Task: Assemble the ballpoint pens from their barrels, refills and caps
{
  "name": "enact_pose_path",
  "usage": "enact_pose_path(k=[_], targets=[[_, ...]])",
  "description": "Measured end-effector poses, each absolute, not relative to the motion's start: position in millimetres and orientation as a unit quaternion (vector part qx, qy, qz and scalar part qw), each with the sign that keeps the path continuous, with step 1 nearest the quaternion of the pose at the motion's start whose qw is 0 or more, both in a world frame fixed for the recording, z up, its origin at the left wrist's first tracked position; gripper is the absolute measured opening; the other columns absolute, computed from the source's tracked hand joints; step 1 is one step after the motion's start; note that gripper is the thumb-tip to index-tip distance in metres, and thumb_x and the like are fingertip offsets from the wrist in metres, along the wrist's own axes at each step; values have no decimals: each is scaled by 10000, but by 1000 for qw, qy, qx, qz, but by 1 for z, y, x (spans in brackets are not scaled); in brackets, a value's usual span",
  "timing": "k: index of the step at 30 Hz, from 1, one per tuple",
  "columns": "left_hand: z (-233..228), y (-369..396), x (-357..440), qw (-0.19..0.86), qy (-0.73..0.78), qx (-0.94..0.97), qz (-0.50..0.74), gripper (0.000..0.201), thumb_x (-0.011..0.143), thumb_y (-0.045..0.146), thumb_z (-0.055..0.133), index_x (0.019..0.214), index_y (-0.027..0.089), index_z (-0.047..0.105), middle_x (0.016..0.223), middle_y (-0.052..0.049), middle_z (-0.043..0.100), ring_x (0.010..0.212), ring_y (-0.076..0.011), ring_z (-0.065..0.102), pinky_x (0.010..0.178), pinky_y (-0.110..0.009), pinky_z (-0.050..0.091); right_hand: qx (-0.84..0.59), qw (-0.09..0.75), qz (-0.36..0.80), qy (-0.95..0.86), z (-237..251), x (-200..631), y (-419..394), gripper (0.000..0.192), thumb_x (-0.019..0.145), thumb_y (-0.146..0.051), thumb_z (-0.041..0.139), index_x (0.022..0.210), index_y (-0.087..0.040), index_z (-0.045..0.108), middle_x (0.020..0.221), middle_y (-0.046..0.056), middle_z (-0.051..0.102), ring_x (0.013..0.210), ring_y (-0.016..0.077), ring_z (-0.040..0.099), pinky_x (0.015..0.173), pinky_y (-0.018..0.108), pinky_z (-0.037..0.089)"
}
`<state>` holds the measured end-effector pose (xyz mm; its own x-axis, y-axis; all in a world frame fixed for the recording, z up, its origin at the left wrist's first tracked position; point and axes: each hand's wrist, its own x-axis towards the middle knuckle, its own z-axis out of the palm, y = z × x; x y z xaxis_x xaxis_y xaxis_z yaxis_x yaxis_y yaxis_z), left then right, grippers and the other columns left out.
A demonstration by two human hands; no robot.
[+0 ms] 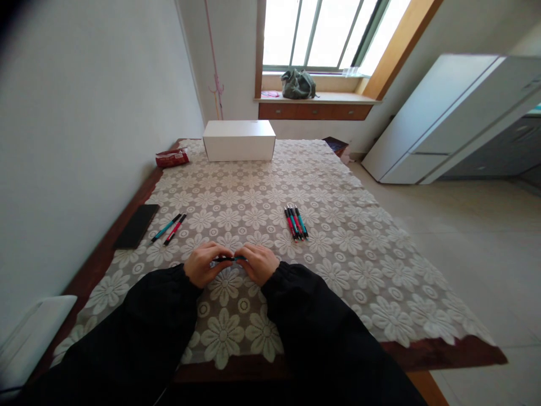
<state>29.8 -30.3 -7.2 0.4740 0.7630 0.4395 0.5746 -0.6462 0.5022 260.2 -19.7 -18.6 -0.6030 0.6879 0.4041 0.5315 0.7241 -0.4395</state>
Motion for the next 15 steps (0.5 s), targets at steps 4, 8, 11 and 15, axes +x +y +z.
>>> enact_pose_path(k=[4,8,11,15], targets=[[-7,-31,31,147,396,842,335,88,907,286,721,968,226,700,854,-1,739,817,-176,692,790,-315,544,-352,286,147,-879,-19,258,-21,128,1015,-271,519,1064,-230,630,935,45,695,834,183,665,759,290,503],[-7,-30,32,159,391,836,351,64,908,266,712,952,220,704,855,-10,736,811,-170,692,773,-298,559,-356,300,160,-871,-23,255,-24,126,1015,-267,516,1060,-227,626,931,47,688,859,186,670,775,288,512],[-7,-31,33,177,387,830,360,61,911,270,707,940,216,706,846,-14,730,796,-162,689,743,-278,569,-355,301,170,-869,-23,254,-25,114,1006,-245,527,1058,-222,626,930,46,688,854,183,673,765,283,514],[-6,-33,34,193,394,820,368,68,909,282,710,927,217,709,836,-13,718,780,-153,687,725,-263,578,-355,309,180,-864,-20,254,-26,112,995,-219,535,1052,-222,632,923,41,694,843,175,680,754,272,515]])
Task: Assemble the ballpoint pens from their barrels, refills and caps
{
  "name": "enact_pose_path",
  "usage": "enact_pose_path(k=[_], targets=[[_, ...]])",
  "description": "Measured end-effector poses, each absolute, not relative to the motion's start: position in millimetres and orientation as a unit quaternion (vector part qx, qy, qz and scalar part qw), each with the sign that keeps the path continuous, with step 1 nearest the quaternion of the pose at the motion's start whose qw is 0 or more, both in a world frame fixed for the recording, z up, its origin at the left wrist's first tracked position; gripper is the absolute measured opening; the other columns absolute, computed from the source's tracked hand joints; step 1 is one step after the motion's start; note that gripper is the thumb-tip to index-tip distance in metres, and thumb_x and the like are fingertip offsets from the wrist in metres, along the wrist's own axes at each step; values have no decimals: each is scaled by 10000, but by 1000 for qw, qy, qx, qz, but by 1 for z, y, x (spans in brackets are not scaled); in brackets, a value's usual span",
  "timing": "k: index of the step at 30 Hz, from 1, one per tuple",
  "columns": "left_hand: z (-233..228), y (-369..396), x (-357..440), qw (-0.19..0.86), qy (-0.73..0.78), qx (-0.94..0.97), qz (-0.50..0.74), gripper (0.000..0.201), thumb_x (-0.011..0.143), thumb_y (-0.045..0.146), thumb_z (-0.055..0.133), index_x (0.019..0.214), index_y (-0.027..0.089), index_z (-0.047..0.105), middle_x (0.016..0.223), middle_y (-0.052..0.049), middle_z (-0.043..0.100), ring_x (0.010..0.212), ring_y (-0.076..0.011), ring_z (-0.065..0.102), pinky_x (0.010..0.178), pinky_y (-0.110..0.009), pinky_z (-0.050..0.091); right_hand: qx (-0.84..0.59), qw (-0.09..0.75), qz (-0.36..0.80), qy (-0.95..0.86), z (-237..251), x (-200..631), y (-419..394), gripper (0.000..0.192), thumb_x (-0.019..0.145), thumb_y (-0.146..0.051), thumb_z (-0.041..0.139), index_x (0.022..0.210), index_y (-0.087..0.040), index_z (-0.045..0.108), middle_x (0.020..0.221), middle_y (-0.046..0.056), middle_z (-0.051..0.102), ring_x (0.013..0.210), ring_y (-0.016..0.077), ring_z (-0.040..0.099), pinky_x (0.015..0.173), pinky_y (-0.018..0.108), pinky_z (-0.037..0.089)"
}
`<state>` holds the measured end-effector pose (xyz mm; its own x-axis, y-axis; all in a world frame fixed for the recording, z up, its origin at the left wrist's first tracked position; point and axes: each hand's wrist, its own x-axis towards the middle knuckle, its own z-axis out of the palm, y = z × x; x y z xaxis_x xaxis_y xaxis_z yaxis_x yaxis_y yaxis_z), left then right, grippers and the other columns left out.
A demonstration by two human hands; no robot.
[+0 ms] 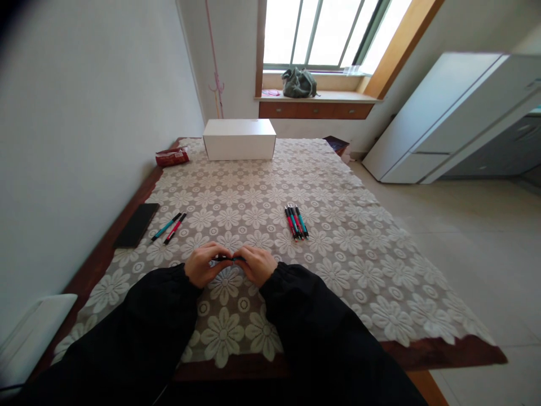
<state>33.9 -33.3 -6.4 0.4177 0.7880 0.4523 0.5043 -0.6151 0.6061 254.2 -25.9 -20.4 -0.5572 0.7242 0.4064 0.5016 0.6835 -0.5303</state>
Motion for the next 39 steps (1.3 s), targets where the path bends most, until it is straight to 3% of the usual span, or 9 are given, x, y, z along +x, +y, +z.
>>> enact_pose_path(k=[10,17,24,39], targets=[[-6,-35,34,180,404,818,368,93,919,309,699,936,217,695,865,-27,718,809,-164,695,727,-271,586,-398,297,229,-837,-22,252,-28,89,970,-218,545,1048,-231,587,869,18,717,808,175,698,728,272,510],[-9,-32,32,193,422,806,367,107,910,323,709,917,216,699,816,-8,703,738,-147,672,698,-264,566,-357,306,195,-861,-20,256,-24,124,900,-144,557,1003,-212,553,895,44,668,835,183,656,761,279,505],[-8,-32,32,188,418,805,377,126,920,339,700,912,214,706,804,-10,699,720,-145,659,693,-266,559,-358,285,146,-877,-15,259,-22,128,997,-224,496,1056,-232,609,927,54,680,840,186,658,773,288,509],[-6,-34,34,202,404,802,391,99,924,307,688,922,210,705,851,-30,717,801,-165,698,743,-282,602,-374,276,141,-874,-18,257,-25,128,1003,-265,510,1058,-224,618,921,51,698,824,180,674,742,275,508]])
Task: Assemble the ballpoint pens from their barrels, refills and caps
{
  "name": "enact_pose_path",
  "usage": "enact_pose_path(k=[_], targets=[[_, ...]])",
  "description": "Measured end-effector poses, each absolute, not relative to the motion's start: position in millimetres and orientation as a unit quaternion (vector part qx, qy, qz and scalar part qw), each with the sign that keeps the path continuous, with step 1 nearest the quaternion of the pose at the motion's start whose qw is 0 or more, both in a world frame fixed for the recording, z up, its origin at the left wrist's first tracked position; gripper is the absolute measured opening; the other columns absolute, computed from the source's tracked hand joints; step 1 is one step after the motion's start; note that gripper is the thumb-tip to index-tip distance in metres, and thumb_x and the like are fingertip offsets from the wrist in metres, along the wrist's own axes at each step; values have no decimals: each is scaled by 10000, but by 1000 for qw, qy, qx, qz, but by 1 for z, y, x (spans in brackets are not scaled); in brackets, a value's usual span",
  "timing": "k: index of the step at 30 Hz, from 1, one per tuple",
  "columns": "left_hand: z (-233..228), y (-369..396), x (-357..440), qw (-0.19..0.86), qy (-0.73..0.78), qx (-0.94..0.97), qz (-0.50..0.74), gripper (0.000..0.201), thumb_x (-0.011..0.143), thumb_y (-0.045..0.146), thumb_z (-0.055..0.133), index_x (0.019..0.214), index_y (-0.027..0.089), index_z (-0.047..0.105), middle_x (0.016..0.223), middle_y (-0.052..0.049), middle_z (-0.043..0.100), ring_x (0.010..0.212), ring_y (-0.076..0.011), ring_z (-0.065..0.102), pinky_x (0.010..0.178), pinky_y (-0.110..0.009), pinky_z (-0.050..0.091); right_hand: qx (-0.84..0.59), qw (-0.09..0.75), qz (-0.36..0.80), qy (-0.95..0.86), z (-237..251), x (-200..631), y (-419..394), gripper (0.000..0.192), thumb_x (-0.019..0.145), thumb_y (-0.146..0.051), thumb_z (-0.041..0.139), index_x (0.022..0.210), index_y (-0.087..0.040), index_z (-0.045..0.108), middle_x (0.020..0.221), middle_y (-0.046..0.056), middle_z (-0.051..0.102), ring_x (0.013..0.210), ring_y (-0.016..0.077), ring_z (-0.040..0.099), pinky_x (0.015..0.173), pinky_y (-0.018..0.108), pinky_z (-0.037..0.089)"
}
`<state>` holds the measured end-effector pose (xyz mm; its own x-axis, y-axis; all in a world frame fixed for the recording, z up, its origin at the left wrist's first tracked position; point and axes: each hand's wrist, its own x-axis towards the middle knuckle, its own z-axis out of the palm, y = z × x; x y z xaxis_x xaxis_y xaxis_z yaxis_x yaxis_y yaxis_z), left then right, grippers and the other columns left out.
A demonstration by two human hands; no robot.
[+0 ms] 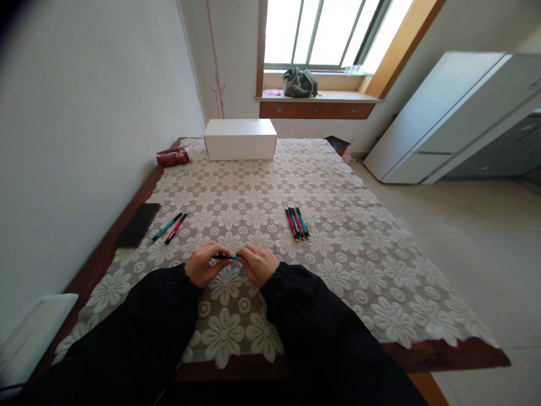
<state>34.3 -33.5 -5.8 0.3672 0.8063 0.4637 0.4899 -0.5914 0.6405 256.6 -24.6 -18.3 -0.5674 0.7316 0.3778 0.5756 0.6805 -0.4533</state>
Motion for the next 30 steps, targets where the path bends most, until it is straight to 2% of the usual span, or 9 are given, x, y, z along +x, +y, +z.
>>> enact_pose_path(k=[4,8,14,17,22,30], targets=[[-6,-34,34,202,410,798,392,107,917,314,691,943,211,709,842,-27,704,796,-162,697,741,-281,603,-385,281,157,-865,-20,257,-25,89,977,-264,564,1045,-214,592,908,48,701,810,182,679,713,269,500],[-8,-34,34,206,412,796,392,112,914,322,695,936,213,708,847,-28,711,788,-162,697,727,-277,604,-379,255,147,-877,-20,258,-23,113,1014,-258,518,977,-226,620,878,42,709,786,172,681,719,266,487],[-7,-34,34,201,413,793,400,90,907,299,703,930,212,705,840,-28,708,798,-165,695,737,-284,601,-396,280,159,-860,-19,257,-26,138,974,-312,591,1079,-223,581,875,29,710,771,178,686,689,269,485],[-6,-35,34,202,408,796,398,88,911,296,701,936,212,705,850,-26,706,793,-161,690,735,-280,597,-381,277,153,-869,-17,258,-25,73,993,-283,549,1000,-226,593,866,32,704,774,173,674,699,266,479],[-5,-35,35,206,406,798,394,100,927,309,687,928,210,699,853,-27,711,799,-160,693,740,-274,596,-369,266,128,-882,-14,257,-24,178,1038,-291,471,998,-227,632,868,35,677,775,161,655,707,262,475],[-5,-33,34,207,408,801,386,131,923,323,687,989,212,704,868,-30,731,798,-167,700,750,-289,594,-378,280,120,-874,-14,258,-25,111,1011,-292,540,1014,-219,624,909,48,662,817,183,652,731,277,484]])
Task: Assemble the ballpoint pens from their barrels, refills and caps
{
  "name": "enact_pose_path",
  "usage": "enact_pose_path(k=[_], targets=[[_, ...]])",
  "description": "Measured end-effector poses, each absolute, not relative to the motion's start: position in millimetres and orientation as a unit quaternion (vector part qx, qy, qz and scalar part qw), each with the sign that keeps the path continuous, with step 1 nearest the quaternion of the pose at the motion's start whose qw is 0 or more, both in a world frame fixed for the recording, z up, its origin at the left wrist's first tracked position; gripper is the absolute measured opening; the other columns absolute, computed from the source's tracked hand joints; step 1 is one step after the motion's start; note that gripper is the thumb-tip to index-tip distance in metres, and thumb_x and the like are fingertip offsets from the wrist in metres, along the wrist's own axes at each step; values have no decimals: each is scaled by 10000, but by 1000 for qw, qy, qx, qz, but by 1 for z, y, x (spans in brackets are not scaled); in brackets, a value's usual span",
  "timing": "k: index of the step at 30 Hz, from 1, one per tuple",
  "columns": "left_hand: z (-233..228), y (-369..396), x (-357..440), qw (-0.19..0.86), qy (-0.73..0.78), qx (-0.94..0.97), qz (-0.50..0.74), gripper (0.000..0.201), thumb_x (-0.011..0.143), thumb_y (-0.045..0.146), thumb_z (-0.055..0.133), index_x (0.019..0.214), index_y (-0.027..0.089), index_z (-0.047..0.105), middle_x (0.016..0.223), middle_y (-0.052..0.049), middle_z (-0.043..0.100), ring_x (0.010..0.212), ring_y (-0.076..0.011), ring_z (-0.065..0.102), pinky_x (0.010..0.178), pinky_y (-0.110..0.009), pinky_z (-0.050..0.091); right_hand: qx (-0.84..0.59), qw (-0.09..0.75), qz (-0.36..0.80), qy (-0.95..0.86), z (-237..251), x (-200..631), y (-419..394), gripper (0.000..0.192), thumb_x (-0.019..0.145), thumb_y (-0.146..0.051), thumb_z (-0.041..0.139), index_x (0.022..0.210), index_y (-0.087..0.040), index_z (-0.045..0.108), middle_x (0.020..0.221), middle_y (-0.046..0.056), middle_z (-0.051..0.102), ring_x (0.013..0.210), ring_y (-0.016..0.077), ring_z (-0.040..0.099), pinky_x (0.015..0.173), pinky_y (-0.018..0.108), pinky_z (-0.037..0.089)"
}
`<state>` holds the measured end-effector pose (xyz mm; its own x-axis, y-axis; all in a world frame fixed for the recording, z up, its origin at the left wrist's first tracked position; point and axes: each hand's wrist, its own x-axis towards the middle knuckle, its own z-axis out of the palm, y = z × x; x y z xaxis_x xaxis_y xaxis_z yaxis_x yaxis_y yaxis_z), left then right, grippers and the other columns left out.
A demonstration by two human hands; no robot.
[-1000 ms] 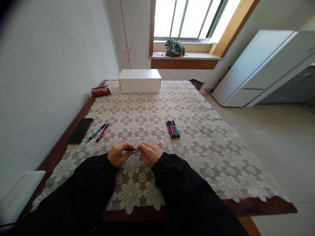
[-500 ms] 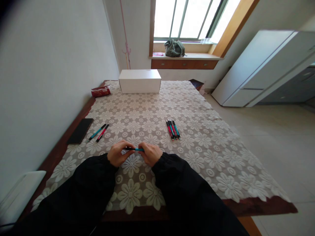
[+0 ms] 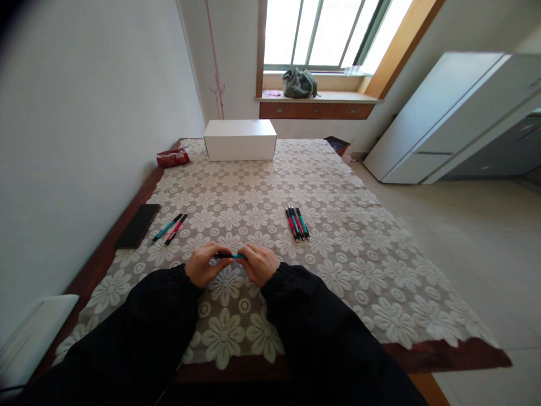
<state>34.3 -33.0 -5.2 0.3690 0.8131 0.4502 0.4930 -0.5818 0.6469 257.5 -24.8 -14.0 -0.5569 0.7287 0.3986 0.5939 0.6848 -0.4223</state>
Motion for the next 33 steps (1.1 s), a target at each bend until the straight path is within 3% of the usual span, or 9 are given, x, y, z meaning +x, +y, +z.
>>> enact_pose_path(k=[7,13,17,22,30,33], targets=[[-1,-32,31,207,447,799,345,244,940,381,645,1121,222,687,922,-39,755,870,-198,686,785,-312,550,-386,286,110,-870,-18,259,-23,125,1024,-294,530,1007,-226,633,905,42,661,829,172,643,748,265,477],[0,-29,29,153,499,802,291,356,1041,381,437,908,222,726,802,-37,722,782,-198,623,720,-311,458,-385,298,107,-867,-19,260,-20,140,1027,-309,521,1010,-226,632,916,48,669,845,179,646,764,274,490],[-1,-28,30,150,509,801,278,307,1002,354,524,821,208,723,682,-29,654,716,-187,591,678,-301,431,-385,294,104,-868,-18,261,-19,145,1028,-311,520,998,-228,635,907,46,669,842,177,645,759,271,488],[-4,-28,30,186,507,777,324,91,892,287,698,918,220,752,738,-15,657,725,-170,607,689,-283,472,-398,294,103,-863,-20,262,-19,155,1026,-312,520,984,-225,641,897,41,672,848,176,644,758,264,483],[-5,-28,29,190,459,786,368,87,831,233,776,917,229,763,790,-14,698,757,-169,641,710,-286,532,-402,265,102,-871,-23,262,-17,202,1035,-279,472,975,-223,658,884,49,683,839,179,655,780,274,491],[-5,-28,29,191,452,787,375,93,839,233,769,932,230,766,799,-16,709,766,-172,646,714,-290,544,-399,259,129,-870,-23,263,-17,127,1004,-279,536,1051,-217,635,918,50,695,857,185,669,788,280,498]])
